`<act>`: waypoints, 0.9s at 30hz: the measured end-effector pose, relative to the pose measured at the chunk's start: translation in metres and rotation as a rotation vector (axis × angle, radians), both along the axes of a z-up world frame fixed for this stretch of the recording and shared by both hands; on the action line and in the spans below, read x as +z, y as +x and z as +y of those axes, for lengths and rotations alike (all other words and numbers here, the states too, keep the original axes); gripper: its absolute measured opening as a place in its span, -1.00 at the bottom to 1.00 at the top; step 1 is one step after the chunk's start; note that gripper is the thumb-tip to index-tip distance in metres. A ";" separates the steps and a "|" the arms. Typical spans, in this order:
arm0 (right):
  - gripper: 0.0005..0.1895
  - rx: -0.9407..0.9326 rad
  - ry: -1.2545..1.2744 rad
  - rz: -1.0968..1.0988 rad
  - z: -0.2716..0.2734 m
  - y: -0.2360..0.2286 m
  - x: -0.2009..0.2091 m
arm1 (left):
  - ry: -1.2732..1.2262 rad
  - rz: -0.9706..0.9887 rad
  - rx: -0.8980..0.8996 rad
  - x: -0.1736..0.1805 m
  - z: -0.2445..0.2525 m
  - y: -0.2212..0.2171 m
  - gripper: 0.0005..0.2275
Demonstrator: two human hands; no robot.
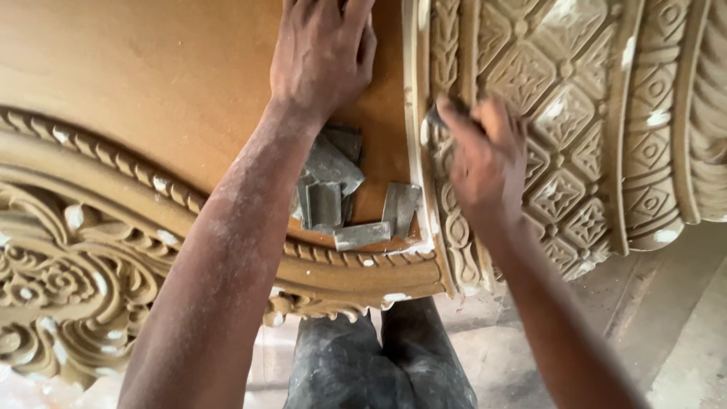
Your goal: The person sands the intricate carved patterns of a wooden headboard by hand using small rectangular pieces of sandpaper.
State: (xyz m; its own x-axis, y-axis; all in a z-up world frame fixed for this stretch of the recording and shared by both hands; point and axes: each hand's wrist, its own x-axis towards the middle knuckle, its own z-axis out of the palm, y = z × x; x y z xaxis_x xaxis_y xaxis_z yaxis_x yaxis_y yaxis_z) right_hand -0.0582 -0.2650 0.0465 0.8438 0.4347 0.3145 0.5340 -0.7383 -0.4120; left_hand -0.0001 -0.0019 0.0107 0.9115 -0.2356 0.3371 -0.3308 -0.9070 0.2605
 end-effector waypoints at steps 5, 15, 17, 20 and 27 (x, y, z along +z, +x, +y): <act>-0.57 -0.223 0.114 0.362 0.000 -0.038 0.013 | -0.030 0.001 -0.010 0.004 -0.001 0.000 -0.65; -0.64 -0.284 0.033 0.364 -0.004 -0.026 0.017 | 0.015 -0.033 -0.005 -0.006 0.000 0.002 -0.65; -0.63 -0.263 0.010 0.415 -0.012 -0.033 0.022 | 0.001 -0.027 0.002 -0.003 0.000 0.001 -0.64; -0.89 -0.235 0.021 0.366 -0.017 -0.011 0.010 | -0.036 0.050 -0.006 0.000 -0.002 0.002 -0.59; -0.82 0.061 -0.053 0.732 -0.036 0.052 0.028 | -0.061 -0.004 -0.015 0.009 -0.002 0.003 -0.64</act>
